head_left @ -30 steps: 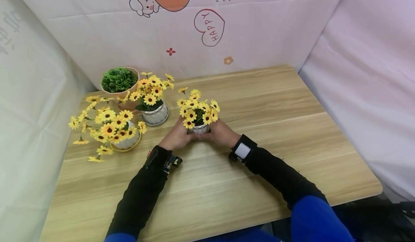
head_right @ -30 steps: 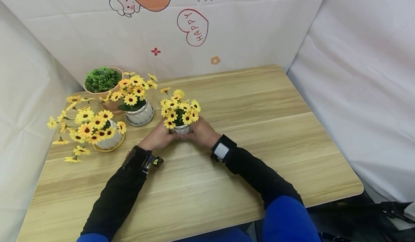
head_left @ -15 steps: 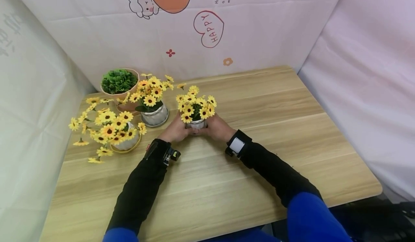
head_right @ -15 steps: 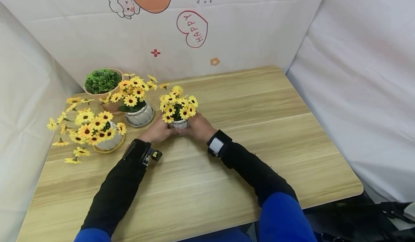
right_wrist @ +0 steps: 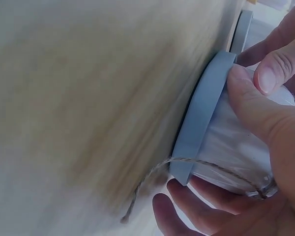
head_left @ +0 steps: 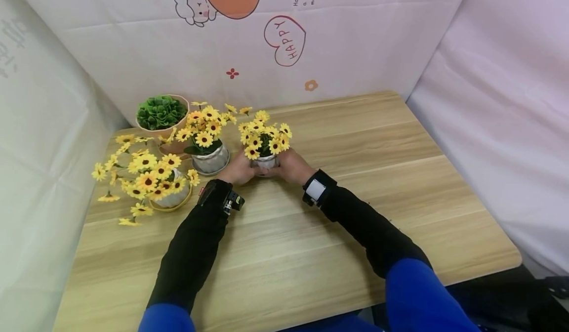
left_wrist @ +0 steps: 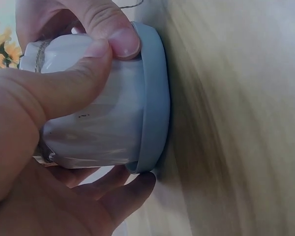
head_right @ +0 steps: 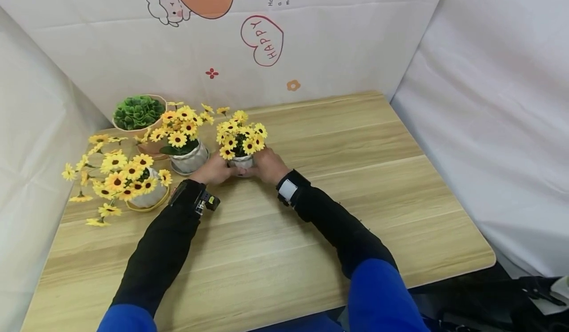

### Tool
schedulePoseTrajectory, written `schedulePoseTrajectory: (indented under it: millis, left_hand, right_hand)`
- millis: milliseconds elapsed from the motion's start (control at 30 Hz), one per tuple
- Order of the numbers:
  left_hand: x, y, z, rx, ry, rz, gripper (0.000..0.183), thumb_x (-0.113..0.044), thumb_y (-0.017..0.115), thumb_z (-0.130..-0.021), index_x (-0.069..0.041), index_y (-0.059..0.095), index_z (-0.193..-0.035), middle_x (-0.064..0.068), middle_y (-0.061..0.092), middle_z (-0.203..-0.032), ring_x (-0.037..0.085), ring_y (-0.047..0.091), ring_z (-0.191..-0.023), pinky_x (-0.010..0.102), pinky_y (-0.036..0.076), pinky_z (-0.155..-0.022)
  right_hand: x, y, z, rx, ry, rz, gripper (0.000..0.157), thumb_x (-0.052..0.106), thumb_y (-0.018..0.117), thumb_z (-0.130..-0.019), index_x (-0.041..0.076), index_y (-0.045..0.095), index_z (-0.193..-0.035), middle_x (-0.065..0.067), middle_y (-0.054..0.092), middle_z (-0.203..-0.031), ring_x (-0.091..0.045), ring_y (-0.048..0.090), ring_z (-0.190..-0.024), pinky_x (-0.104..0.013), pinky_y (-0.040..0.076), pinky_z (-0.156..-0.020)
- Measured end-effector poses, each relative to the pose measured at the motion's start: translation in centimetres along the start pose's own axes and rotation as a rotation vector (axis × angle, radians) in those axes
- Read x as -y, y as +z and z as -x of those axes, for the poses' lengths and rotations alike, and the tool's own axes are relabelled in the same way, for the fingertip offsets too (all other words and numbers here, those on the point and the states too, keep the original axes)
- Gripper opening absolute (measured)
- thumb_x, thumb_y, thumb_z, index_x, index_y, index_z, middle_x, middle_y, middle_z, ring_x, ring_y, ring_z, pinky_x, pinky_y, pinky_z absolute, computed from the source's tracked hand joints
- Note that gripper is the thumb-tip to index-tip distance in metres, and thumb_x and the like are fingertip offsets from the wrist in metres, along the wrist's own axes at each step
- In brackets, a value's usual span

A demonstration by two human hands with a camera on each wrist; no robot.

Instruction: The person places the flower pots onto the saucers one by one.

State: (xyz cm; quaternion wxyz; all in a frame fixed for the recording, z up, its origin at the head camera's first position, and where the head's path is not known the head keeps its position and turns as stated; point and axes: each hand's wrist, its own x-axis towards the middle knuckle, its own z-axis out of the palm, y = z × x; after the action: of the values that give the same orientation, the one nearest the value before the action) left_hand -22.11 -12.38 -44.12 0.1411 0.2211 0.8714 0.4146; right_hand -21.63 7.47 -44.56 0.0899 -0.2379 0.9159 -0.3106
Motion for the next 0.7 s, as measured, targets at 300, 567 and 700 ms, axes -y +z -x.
schedulePoseTrajectory:
  millis: [300,567,700]
  left_hand:
    - [0.3,-0.9,-1.5,-0.012,-0.003,0.000,0.072,-0.006,0.080,-0.091,-0.011,0.048,-0.155,0.011,0.047,-0.162,0.031,0.038,-0.155,0.047,0.022,-0.134]
    - [1.1,-1.7,-2.7,-0.045,0.009,0.007,0.071,-0.005,0.081,-0.090,-0.012,0.050,-0.154,0.010,0.048,-0.162,0.031,0.039,-0.155,0.048,0.024,-0.133]
    - [1.7,-2.2,-3.5,-0.038,-0.020,-0.017,0.071,-0.009,0.080,-0.093,-0.012,0.048,-0.156,0.010,0.044,-0.165,0.032,0.035,-0.157,0.049,0.023,-0.133]
  right_hand:
    - [-0.4,-0.2,-1.6,-0.011,0.017,0.052,0.053,0.023,0.083,-0.092,-0.003,0.064,-0.134,-0.019,0.072,-0.128,-0.030,0.068,-0.119,-0.040,0.055,-0.107]
    - [-0.2,-0.7,-3.3,0.003,0.007,0.128,0.053,0.023,0.080,-0.095,-0.005,0.063,-0.137,-0.022,0.071,-0.130,-0.032,0.067,-0.124,-0.040,0.054,-0.111]
    - [-0.3,-0.8,-4.4,0.003,0.032,0.111,0.064,0.022,0.082,-0.093,-0.003,0.055,-0.146,-0.022,0.066,-0.139,-0.032,0.062,-0.132,-0.040,0.048,-0.117]
